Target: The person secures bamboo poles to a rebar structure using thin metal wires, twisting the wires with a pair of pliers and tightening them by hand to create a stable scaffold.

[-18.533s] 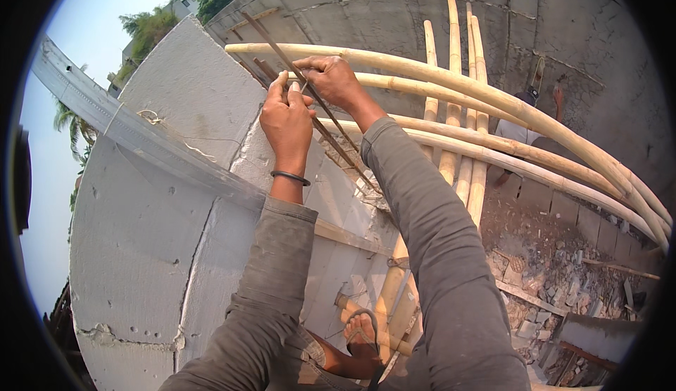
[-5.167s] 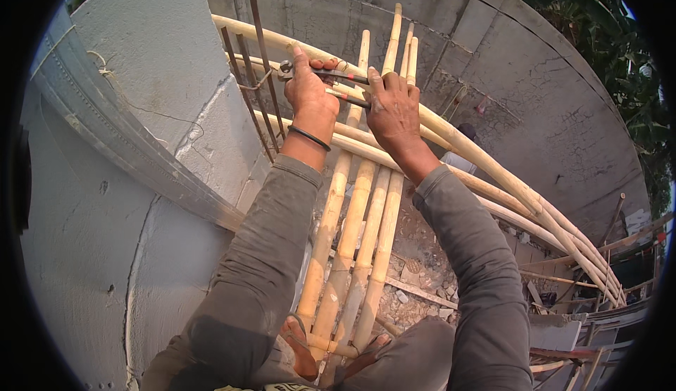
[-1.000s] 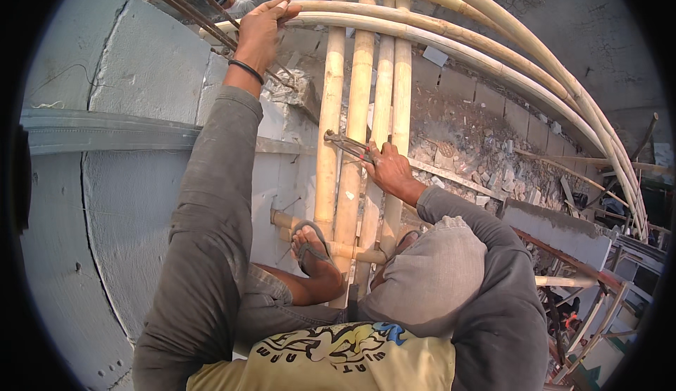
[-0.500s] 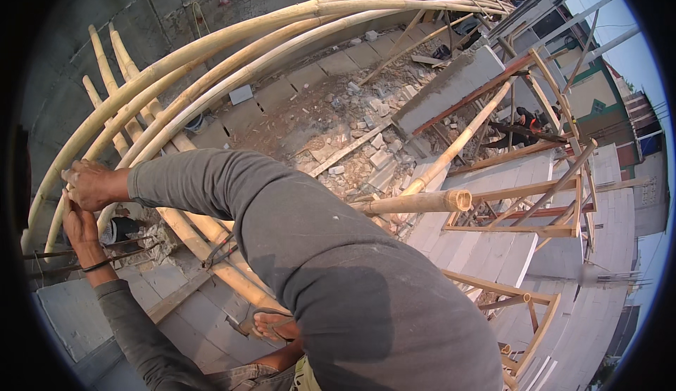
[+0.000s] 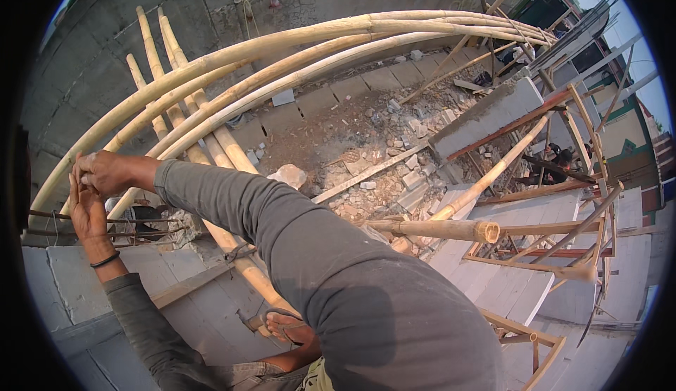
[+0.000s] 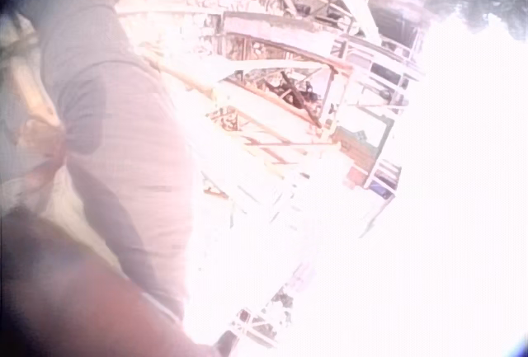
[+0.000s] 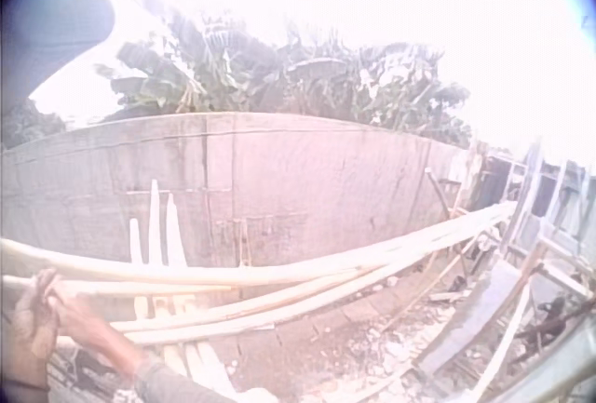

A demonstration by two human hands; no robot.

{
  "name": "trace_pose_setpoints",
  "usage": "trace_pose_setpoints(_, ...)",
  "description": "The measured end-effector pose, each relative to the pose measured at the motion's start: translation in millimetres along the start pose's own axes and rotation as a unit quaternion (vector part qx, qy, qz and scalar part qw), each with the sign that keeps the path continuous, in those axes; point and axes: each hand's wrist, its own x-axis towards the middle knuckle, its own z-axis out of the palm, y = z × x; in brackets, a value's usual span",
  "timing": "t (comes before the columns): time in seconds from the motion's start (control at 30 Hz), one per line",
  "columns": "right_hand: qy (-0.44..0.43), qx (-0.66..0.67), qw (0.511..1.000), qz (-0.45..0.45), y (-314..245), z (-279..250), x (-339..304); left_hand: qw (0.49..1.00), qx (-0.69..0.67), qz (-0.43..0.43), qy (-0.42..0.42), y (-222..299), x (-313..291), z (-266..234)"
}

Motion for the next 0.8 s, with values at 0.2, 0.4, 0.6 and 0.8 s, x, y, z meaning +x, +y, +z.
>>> trace_pose_setpoints(0.2,-0.069,0.143,0.974,0.162,-18,-24,3,0.981,0.159,0.101,-0.037,-2,-24,22)
trace_pose_setpoints(0.4,-0.053,0.169,0.929,0.325,-27,-14,7,0.961,0.215,0.165,0.059,-9,-32,14)
trace_pose_setpoints(0.6,-0.034,0.001,0.969,0.246,-22,18,10,0.956,0.065,0.226,0.175,-16,-34,5)
trace_pose_setpoints(0.8,0.041,0.005,0.963,0.266,-11,41,27,0.874,0.159,0.317,0.333,-29,-56,-7)
